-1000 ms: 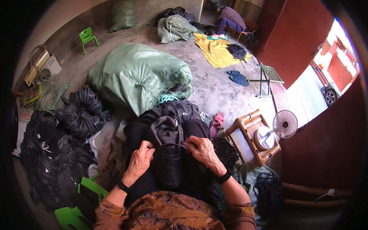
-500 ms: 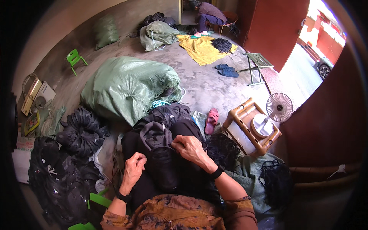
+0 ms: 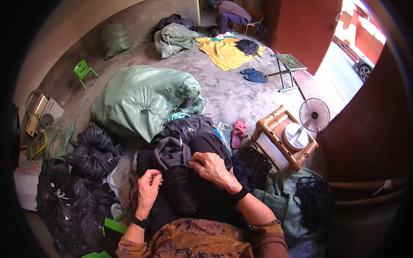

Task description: The recorder is lacing a black shoe with long black laces.

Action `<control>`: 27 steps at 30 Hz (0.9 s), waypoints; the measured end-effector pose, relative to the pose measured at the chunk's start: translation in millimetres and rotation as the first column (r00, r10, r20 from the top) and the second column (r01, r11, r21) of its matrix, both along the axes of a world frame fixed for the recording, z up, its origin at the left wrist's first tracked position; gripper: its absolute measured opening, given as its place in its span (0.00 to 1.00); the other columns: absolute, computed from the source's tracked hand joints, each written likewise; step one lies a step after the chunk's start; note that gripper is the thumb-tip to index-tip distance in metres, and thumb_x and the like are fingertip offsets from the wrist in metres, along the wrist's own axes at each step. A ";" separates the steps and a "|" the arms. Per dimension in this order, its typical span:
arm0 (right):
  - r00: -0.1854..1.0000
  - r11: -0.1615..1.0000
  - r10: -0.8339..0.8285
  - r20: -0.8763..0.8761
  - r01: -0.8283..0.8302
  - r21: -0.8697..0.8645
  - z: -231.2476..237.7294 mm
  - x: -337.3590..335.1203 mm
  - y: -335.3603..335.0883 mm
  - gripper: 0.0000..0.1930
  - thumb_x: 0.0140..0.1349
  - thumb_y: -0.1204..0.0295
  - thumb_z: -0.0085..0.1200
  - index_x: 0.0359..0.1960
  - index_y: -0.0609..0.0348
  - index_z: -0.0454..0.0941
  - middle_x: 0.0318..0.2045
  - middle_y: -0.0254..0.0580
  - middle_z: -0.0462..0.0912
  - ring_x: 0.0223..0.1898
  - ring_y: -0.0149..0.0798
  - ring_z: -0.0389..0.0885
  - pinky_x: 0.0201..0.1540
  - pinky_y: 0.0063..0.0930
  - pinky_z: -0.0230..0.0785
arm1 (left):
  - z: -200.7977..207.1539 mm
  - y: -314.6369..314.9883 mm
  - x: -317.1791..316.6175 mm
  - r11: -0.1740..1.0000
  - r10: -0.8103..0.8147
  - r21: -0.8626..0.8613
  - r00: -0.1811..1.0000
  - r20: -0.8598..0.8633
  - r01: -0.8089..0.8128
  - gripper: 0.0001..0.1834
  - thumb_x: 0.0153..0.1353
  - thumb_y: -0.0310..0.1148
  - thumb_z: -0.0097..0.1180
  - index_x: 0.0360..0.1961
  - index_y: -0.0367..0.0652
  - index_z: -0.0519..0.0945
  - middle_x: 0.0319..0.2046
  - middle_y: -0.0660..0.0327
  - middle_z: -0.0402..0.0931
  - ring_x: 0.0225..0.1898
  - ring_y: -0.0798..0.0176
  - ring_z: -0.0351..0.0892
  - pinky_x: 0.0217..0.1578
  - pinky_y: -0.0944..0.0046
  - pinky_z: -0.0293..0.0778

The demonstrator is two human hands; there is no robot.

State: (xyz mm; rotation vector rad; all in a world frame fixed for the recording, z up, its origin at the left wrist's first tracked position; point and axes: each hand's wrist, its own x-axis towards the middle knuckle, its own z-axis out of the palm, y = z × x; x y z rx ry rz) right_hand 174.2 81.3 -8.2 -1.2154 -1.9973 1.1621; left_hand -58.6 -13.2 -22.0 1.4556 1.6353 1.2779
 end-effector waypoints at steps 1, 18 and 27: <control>0.999 0.999 0.027 -0.024 -0.028 -0.036 2.2 1.9 3.2 0.11 0.60 0.62 0.55 0.33 0.57 0.82 0.21 0.43 0.82 0.25 0.43 0.83 0.30 0.36 0.72 | 0.8 -0.7 -0.4 0.999 -0.020 -0.040 1.000 -0.019 0.020 0.05 0.63 0.26 0.55 0.38 0.34 0.77 0.27 0.62 0.77 0.28 0.72 0.77 0.30 0.71 0.75; 0.998 1.000 0.005 -0.060 -0.004 0.018 4.6 -16.7 -6.3 0.06 0.63 0.75 0.57 0.30 0.64 0.75 0.21 0.38 0.80 0.21 0.28 0.79 0.23 0.23 0.69 | 4.5 2.4 -9.5 0.988 0.106 0.111 0.994 0.031 -0.109 0.02 0.59 0.23 0.58 0.34 0.37 0.78 0.28 0.55 0.80 0.30 0.60 0.83 0.31 0.66 0.76; 0.994 0.996 -0.059 -0.090 0.066 0.067 -2.2 -18.3 -13.9 0.04 0.64 0.77 0.54 0.33 0.64 0.73 0.21 0.39 0.80 0.21 0.29 0.80 0.26 0.22 0.71 | 0.9 13.5 0.3 0.968 0.116 0.239 0.976 -0.182 -0.071 0.05 0.57 0.25 0.59 0.30 0.43 0.73 0.27 0.58 0.76 0.30 0.49 0.79 0.29 0.56 0.75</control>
